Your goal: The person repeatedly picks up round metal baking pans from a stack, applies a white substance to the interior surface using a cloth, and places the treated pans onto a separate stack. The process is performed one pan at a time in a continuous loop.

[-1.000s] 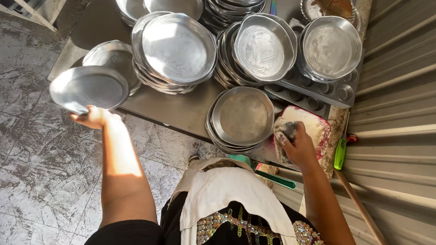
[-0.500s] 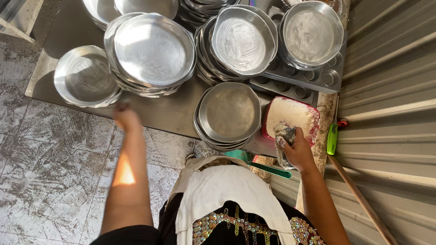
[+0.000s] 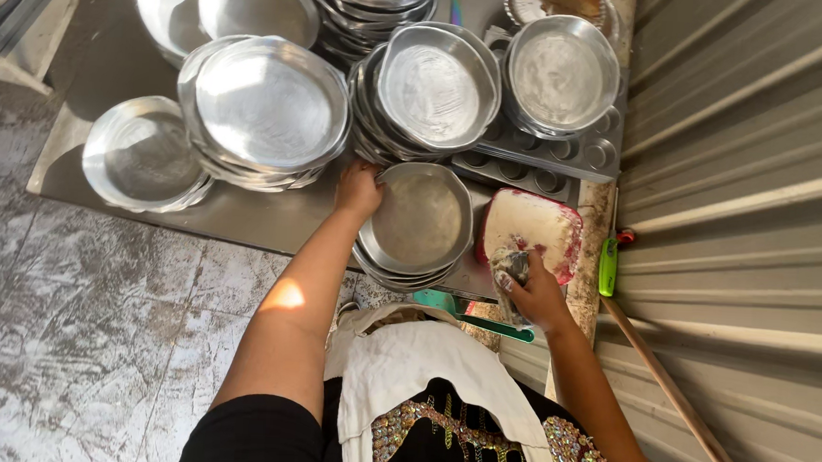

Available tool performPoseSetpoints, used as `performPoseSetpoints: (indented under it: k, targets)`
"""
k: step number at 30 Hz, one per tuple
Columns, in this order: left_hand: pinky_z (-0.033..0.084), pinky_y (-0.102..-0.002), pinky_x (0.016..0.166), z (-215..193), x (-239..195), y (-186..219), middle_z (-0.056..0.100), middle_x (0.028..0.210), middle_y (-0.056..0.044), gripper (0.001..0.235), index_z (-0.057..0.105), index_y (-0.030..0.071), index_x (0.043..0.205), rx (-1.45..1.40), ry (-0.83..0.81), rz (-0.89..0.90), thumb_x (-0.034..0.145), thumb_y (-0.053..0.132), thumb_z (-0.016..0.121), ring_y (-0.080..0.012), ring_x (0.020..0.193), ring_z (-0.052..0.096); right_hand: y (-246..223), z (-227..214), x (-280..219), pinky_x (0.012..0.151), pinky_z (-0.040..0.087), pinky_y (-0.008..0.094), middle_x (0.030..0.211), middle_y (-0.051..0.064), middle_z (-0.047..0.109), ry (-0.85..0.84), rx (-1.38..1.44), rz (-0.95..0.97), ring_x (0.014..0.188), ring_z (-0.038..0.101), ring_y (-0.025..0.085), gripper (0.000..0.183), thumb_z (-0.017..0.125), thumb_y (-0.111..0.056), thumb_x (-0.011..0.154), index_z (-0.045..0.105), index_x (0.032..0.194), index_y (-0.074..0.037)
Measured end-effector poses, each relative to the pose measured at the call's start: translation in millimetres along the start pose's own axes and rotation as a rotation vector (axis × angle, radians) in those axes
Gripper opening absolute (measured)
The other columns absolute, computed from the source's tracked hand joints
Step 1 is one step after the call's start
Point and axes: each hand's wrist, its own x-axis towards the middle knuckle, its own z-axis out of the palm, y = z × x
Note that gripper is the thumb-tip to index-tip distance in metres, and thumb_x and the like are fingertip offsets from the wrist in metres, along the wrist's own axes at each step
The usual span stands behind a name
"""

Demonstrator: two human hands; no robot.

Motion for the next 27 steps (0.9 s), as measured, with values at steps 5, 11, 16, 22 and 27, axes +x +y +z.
performPoseSetpoints:
  k: [5, 11, 16, 22, 27]
  targets:
    - [0.046, -0.049, 0.102, 4.7, 12.4, 1.8, 0.064, 0.129, -0.013, 0.039, 0.072, 0.018, 0.124, 0.068, -0.047, 0.049, 0.085, 0.015, 0.071, -0.0362, 0.122, 0.057, 18.3, 1.0, -17.5, 0.071, 0.056, 0.037, 0.094, 0.017, 0.075, 0.009, 0.106, 0.027, 0.08, 0.072, 0.024, 0.056, 0.071, -0.031, 0.086, 0.047, 0.13, -0.008]
    - [0.049, -0.048, 0.097, 1.1, 15.8, 1.1, 0.068, 0.121, -0.012, 0.031, 0.071, 0.014, 0.116, 0.064, 0.013, 0.089, 0.085, 0.014, 0.069, -0.0355, 0.116, 0.061, 32.5, -0.2, -23.2, 0.072, 0.056, 0.037, 0.091, 0.018, 0.074, 0.025, 0.085, 0.026, 0.08, 0.073, 0.024, 0.048, 0.074, -0.033, 0.088, 0.05, 0.119, -0.005]
    - [0.052, -0.049, 0.089, -23.5, 12.8, 23.0, 0.071, 0.111, -0.018, 0.025, 0.067, 0.009, 0.112, -0.11, -0.017, -0.059, 0.088, 0.017, 0.067, -0.0391, 0.103, 0.066, 28.6, -0.1, -15.8, 0.071, 0.057, 0.039, 0.095, 0.02, 0.075, 0.057, 0.041, 0.092, 0.08, 0.075, 0.03, 0.05, 0.072, -0.031, 0.088, 0.049, 0.126, -0.007]
    - [0.055, -0.044, 0.088, -85.0, -21.9, 44.7, 0.073, 0.107, -0.016, 0.033, 0.06, 0.006, 0.119, -0.337, -0.124, 0.08, 0.088, 0.013, 0.068, -0.033, 0.099, 0.071, 4.4, 5.0, 0.9, 0.076, 0.057, 0.041, 0.101, 0.022, 0.073, 0.128, 0.062, -0.108, 0.088, 0.075, 0.034, 0.055, 0.07, -0.03, 0.091, 0.044, 0.134, -0.008]
    - [0.053, -0.034, 0.091, -117.7, -63.3, 88.0, 0.068, 0.122, -0.008, 0.053, 0.058, 0.02, 0.149, -0.976, -0.262, -0.178, 0.097, 0.01, 0.064, -0.0196, 0.101, 0.062, -59.7, -3.1, 31.1, 0.077, 0.055, 0.047, 0.103, 0.021, 0.071, 0.251, -0.078, -0.376, 0.091, 0.071, 0.041, 0.051, 0.069, -0.024, 0.094, 0.045, 0.136, -0.008]
